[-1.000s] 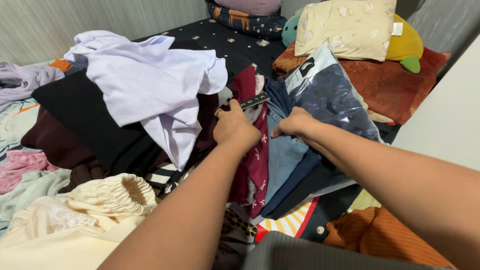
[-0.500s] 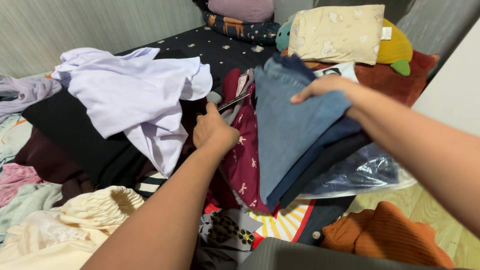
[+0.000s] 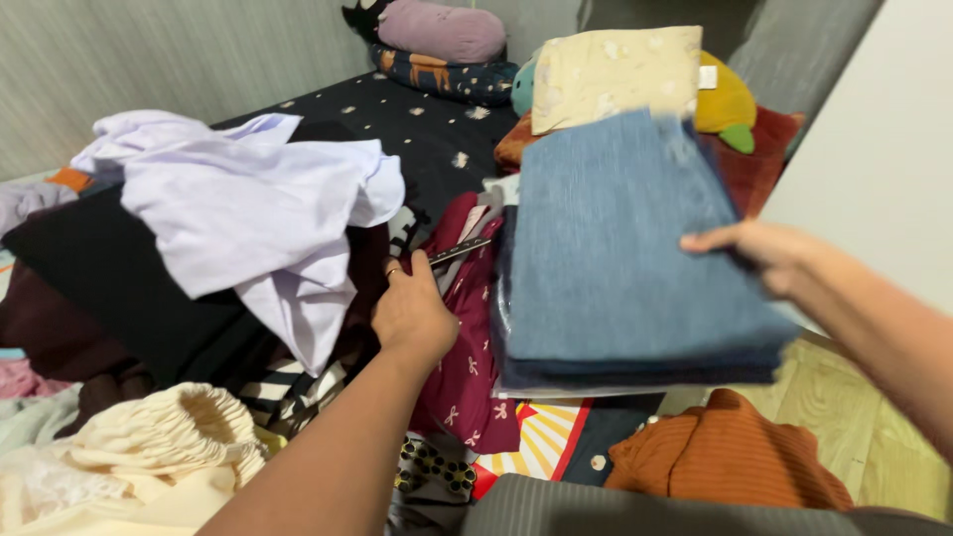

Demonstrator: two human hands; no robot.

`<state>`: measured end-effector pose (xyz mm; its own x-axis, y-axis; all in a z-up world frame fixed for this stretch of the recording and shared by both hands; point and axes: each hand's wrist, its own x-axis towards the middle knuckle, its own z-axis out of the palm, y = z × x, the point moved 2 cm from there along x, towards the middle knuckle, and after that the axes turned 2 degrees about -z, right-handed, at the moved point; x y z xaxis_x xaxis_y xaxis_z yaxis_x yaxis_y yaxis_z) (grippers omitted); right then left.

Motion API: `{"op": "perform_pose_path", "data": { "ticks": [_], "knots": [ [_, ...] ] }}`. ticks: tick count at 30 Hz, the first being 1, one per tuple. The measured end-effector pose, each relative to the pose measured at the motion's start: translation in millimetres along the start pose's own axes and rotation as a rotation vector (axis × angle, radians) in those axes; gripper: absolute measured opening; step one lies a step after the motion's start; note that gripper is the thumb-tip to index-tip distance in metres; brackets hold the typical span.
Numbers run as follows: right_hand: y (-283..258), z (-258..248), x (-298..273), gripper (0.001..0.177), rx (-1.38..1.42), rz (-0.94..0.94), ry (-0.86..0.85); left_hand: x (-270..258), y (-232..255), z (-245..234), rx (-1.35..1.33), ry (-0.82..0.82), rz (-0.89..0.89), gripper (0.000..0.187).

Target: The person removes a cardboard box and a pair of black shoes from a wardrobe, wipes the shoes with a cloth, and places them back. The person then wipes the wardrobe shelf and proceeds to fold and stack several garments, including jeans and shirts, onto the shelf.

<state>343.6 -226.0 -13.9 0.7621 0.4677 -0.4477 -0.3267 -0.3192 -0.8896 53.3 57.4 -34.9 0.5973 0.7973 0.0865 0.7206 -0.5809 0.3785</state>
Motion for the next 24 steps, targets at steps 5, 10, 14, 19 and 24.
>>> {"op": "perform_pose_path", "data": {
  "ticks": [5, 10, 14, 19, 24],
  "knots": [
    [44, 4, 9, 0.081, 0.014, -0.019, -0.005, -8, 5, 4, 0.163, 0.021, 0.072, 0.09],
    [39, 29, 5, 0.082, 0.044, -0.157, 0.006, -27, 16, -7, 0.237, 0.048, 0.137, 0.101],
    [38, 53, 7, 0.082, -0.016, -0.08, -0.057, -50, 22, -21, 0.33, 0.173, 0.264, 0.099],
    [17, 63, -4, 0.088, -0.217, -0.119, 0.006, -70, 39, -41, 0.32, 0.262, 0.429, 0.102],
    [9, 73, -15, 0.093, -0.263, -0.177, -0.046, -72, 49, -48, 0.323, 0.313, 0.488, 0.095]
  ]
}}
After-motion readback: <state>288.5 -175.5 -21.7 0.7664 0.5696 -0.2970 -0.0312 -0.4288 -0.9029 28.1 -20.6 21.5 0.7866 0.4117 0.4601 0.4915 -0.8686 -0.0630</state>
